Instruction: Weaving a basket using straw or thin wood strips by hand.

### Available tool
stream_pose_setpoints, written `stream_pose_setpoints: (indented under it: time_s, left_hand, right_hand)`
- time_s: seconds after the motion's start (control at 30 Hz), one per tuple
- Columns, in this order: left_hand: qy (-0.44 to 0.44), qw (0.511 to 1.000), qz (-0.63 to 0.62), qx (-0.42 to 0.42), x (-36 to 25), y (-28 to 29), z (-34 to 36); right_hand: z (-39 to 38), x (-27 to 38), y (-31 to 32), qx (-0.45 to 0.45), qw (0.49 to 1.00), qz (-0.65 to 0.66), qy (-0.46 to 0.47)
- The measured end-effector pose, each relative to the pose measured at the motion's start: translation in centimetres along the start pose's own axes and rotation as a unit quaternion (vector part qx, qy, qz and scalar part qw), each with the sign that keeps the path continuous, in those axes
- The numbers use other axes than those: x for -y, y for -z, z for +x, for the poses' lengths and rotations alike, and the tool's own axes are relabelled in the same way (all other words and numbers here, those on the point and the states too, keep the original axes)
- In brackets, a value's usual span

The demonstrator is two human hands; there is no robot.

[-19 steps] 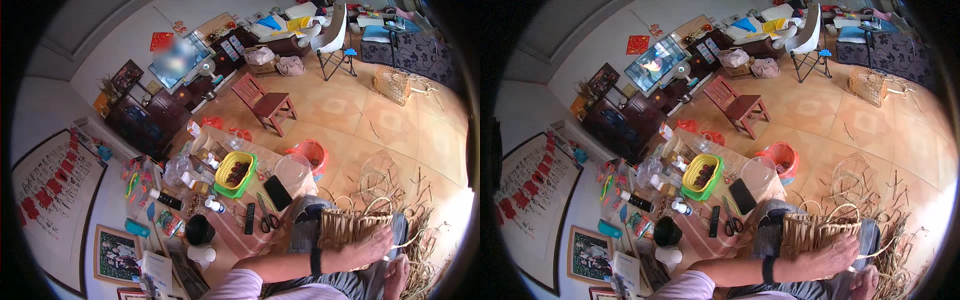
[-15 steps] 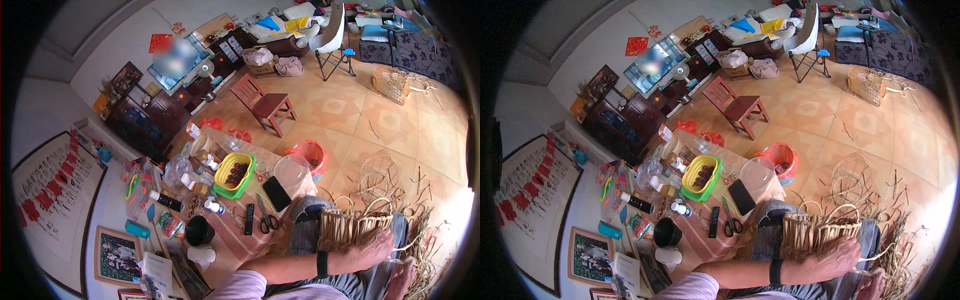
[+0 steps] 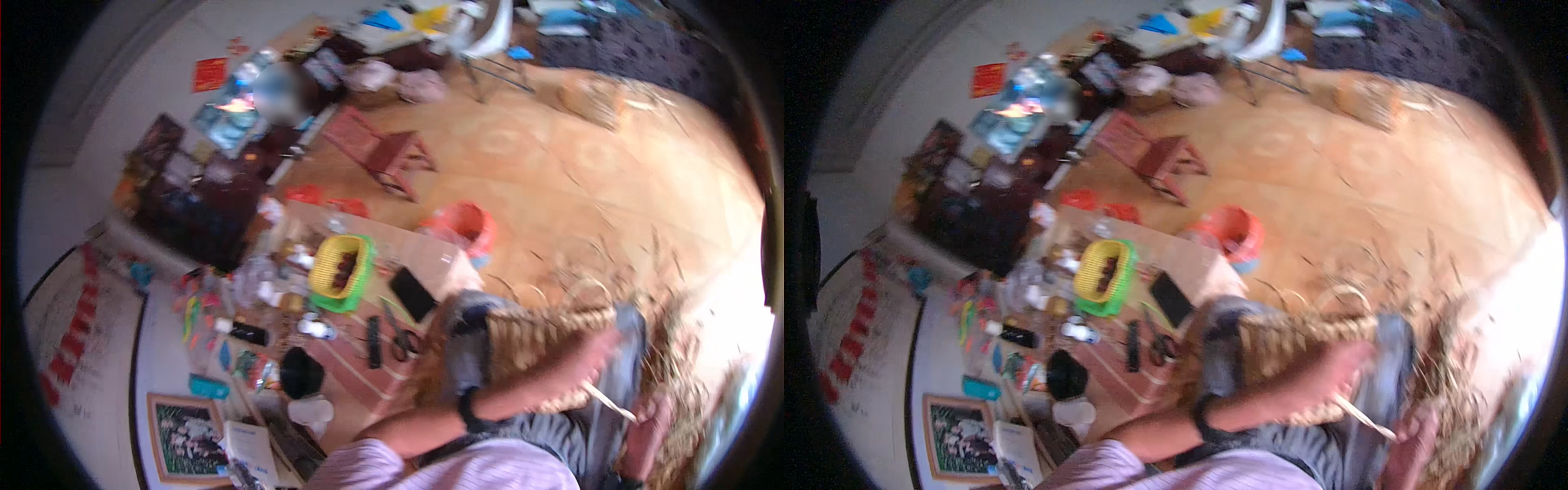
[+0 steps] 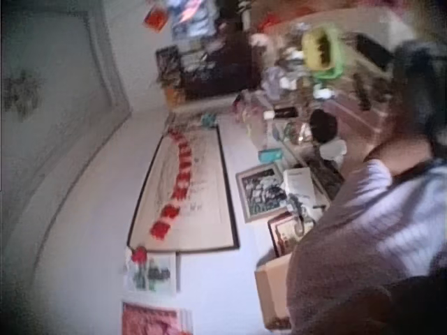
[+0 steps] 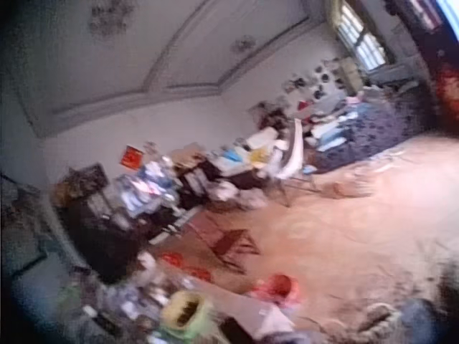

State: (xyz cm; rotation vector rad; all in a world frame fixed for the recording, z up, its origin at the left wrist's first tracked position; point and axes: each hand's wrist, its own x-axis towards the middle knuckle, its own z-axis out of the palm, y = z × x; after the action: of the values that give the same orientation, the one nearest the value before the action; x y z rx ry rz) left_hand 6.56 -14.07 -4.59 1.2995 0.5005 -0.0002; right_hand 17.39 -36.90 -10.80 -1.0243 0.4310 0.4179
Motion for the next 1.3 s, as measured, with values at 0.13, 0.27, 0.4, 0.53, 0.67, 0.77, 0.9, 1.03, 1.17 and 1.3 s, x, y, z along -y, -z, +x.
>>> stream_pose_setpoints:
  time_s: [0.13, 0.27, 0.4, 0.53, 0.67, 0.77, 0.9, 1.03, 1.17, 1.3]
  left_hand:
    - [-0.081, 0.984, -0.106, -0.119, -0.1, 3.6, -5.1]
    - [-0.152, 0.979, -0.117, -0.070, 0.8, 5.2, -8.7]
    - [-0.182, 0.977, -0.100, -0.054, 1.6, 5.7, -10.1]
    - [-0.167, 0.984, -0.065, -0.023, 2.5, 6.6, -11.1]
    - [-0.156, 0.985, -0.074, 0.008, 3.3, 7.1, -12.0]
    - [-0.165, 0.984, -0.060, 0.032, 3.5, 7.3, -12.3]
    - [-0.167, 0.984, -0.054, 0.040, 3.4, 7.3, -12.4]
    - [-0.170, 0.982, -0.046, 0.071, 3.2, 7.1, -12.6]
    - [-0.179, 0.983, 0.032, -0.003, 1.4, 8.4, -12.6]
    - [-0.218, 0.949, 0.188, -0.133, -2.0, 12.6, -8.6]
  right_hand:
    - [-2.5, 0.3, -0.5, 0.251, 0.929, -0.266, -0.047]
    - [-5.1, 0.1, -3.8, 0.332, 0.836, -0.434, 0.050]
    - [-6.5, -0.1, -7.1, 0.392, 0.739, -0.535, 0.118]
    - [-7.0, 0.6, -7.7, 0.491, 0.640, -0.566, 0.171]
    - [-7.9, 0.8, -7.2, 0.528, 0.626, -0.543, 0.187]
    - [-8.2, 0.7, -6.9, 0.545, 0.627, -0.518, 0.204]
    - [-7.8, 1.0, -6.3, 0.568, 0.588, -0.556, 0.150]
    - [-7.3, 1.1, -6.7, 0.519, 0.677, -0.515, 0.082]
    - [-6.8, 1.0, -9.3, 0.455, 0.695, -0.556, 0.028]
    - [-6.7, -0.1, -12.2, 0.445, 0.629, -0.616, 0.165]
